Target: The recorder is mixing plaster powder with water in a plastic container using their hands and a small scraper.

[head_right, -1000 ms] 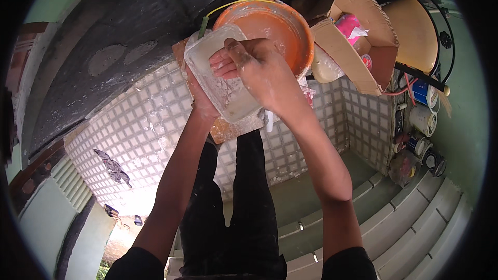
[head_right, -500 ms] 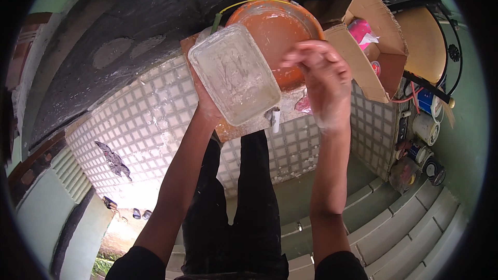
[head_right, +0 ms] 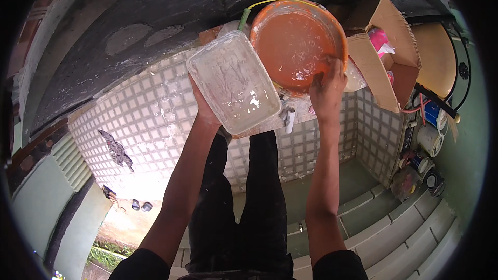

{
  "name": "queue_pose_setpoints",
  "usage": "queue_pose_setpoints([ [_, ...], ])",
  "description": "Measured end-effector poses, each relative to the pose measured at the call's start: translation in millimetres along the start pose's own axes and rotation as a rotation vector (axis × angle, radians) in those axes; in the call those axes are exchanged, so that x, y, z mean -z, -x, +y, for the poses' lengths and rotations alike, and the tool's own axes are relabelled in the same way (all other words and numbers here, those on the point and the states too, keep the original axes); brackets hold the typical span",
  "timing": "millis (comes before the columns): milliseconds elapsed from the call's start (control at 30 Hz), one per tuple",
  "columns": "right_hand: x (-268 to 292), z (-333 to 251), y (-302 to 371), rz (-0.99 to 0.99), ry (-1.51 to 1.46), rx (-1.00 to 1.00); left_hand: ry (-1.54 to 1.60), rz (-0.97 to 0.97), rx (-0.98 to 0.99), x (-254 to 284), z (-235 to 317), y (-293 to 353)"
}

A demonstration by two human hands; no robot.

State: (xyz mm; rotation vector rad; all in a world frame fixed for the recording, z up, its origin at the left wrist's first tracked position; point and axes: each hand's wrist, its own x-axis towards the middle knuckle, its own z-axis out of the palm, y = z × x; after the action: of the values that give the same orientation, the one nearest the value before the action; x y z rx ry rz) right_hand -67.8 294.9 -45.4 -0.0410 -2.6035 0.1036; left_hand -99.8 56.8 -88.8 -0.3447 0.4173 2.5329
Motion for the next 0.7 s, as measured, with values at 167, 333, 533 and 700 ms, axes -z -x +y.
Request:
queue_pose_setpoints([
  [167,-2,-16,9,-0.133,-0.582,-0.488,-0.021,0.087,-0.035,10,8,9],
  [333,13,-44,-5,-0.289,-0.528,-0.577,-0.080,0.124,-0.066,17,24,17],
  [533,8,-104,29,-0.330,-0.432,-0.057,-0.273,0.188,-0.144,56,53,46],
  [700,-40,-124,114,-0.769,-0.740,-0.360,-0.155,0.165,-0.075,94,72,74],
])
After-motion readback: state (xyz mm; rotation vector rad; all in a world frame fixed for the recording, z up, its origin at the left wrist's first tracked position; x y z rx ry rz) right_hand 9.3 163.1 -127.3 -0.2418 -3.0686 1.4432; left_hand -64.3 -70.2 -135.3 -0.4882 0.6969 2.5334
